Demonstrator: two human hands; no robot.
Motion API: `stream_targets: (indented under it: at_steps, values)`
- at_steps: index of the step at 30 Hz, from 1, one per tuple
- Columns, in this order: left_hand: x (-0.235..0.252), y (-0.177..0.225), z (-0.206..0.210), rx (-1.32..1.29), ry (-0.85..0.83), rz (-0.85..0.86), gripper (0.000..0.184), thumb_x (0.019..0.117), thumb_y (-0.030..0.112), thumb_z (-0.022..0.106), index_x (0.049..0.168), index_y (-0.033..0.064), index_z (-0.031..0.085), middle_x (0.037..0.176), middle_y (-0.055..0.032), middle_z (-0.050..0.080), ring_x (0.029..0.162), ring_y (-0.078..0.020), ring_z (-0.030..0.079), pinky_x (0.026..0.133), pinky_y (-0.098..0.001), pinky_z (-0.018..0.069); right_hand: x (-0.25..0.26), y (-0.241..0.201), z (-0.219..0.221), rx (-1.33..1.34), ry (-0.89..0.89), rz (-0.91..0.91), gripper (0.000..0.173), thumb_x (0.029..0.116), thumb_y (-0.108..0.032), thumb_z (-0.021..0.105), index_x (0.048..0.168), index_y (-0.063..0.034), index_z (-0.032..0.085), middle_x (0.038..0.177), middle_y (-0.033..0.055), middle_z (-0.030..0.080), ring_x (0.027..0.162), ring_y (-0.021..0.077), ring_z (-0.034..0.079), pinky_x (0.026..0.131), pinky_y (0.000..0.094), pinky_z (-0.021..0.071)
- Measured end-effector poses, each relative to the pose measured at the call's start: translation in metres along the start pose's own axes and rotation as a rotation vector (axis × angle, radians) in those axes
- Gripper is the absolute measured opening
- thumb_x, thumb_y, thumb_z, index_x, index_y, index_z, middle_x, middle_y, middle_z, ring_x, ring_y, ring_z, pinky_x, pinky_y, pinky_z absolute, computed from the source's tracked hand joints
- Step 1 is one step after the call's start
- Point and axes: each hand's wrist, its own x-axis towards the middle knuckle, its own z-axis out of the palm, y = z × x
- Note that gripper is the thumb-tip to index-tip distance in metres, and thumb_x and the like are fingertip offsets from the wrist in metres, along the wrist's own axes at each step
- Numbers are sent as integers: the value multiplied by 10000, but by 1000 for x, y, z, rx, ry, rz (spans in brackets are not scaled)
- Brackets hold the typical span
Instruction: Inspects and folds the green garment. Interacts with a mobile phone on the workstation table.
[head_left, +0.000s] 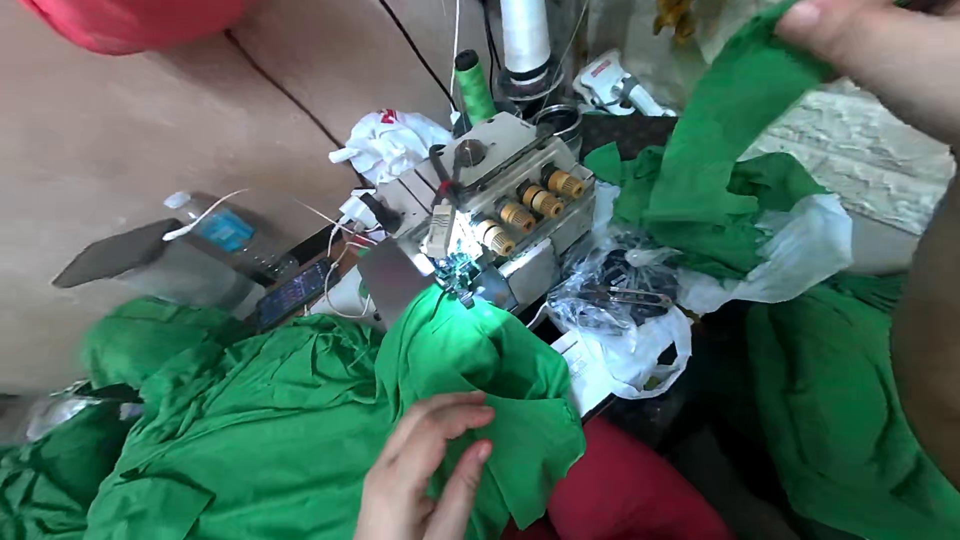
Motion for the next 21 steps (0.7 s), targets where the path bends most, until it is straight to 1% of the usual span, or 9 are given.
stream_targets:
  at_steps: [1,3,6,7,8,11,13,16,21]
  values:
    - [1,1,0,-32,11,-7,141,1034,240,612,1122,154,681,1199,29,678,1152,-27,633,949,-197,551,-13,-25,5,62,-46,-32,237,980,-347,647,1060,-124,646,790,-141,602,653,-96,543,598,114,482]
    - [7,7,5,-113,57,-14,168,1023,285,634,1126,176,708,1227,65,688,1195,-35,624,993,-218,543,-39,-61,20,159,-171,-157,194,963,-323,661,1007,-134,662,753,-143,581,624,-87,492,559,117,422]
    - [19,20,30,-233,113,5,531,921,454,735,1345,151,635,1371,32,646,1273,-74,588,1058,-279,508,-73,-97,58,352,-380,-325,189,989,-334,640,927,-158,669,748,-131,617,657,-105,542,591,68,459]
    - [22,25,39,-275,126,12,606,890,461,765,1374,134,604,1355,19,652,1253,-73,599,1055,-280,511,-82,-104,72,432,-439,-337,216,1008,-330,621,925,-135,662,732,-99,613,661,-77,541,616,88,448]
    - [23,29,45,-315,151,10,572,879,424,784,1332,119,615,1266,27,693,1179,-49,635,1018,-255,528,-90,-109,85,502,-479,-331,232,1017,-325,612,930,-112,643,712,-69,597,649,-51,530,618,106,429]
    - [16,30,48,-387,248,-27,230,929,251,751,1097,96,737,960,53,741,898,10,682,820,-164,572,-109,-111,116,730,-528,-200,231,1030,-285,607,976,-61,625,727,-34,599,655,-54,535,620,90,442]
    - [7,22,44,-379,289,-59,160,973,243,695,1035,114,766,926,76,742,857,32,676,774,-138,564,-121,-111,128,851,-565,-98,233,1051,-266,573,1060,-44,641,803,-34,671,725,-66,619,676,90,522]
    - [-6,10,42,-362,329,-109,185,1013,272,637,1037,120,740,950,86,734,839,47,660,750,-126,546,-140,-114,144,931,-631,-5,250,1057,-225,550,1168,-24,651,863,-17,711,750,-45,644,685,109,536]
    - [-17,-2,51,-498,397,-174,131,997,241,660,1049,142,729,931,94,713,823,32,650,755,-145,547,-151,-108,162,952,-558,38,217,1025,-231,612,979,-31,681,809,-33,687,722,-75,607,677,88,507]
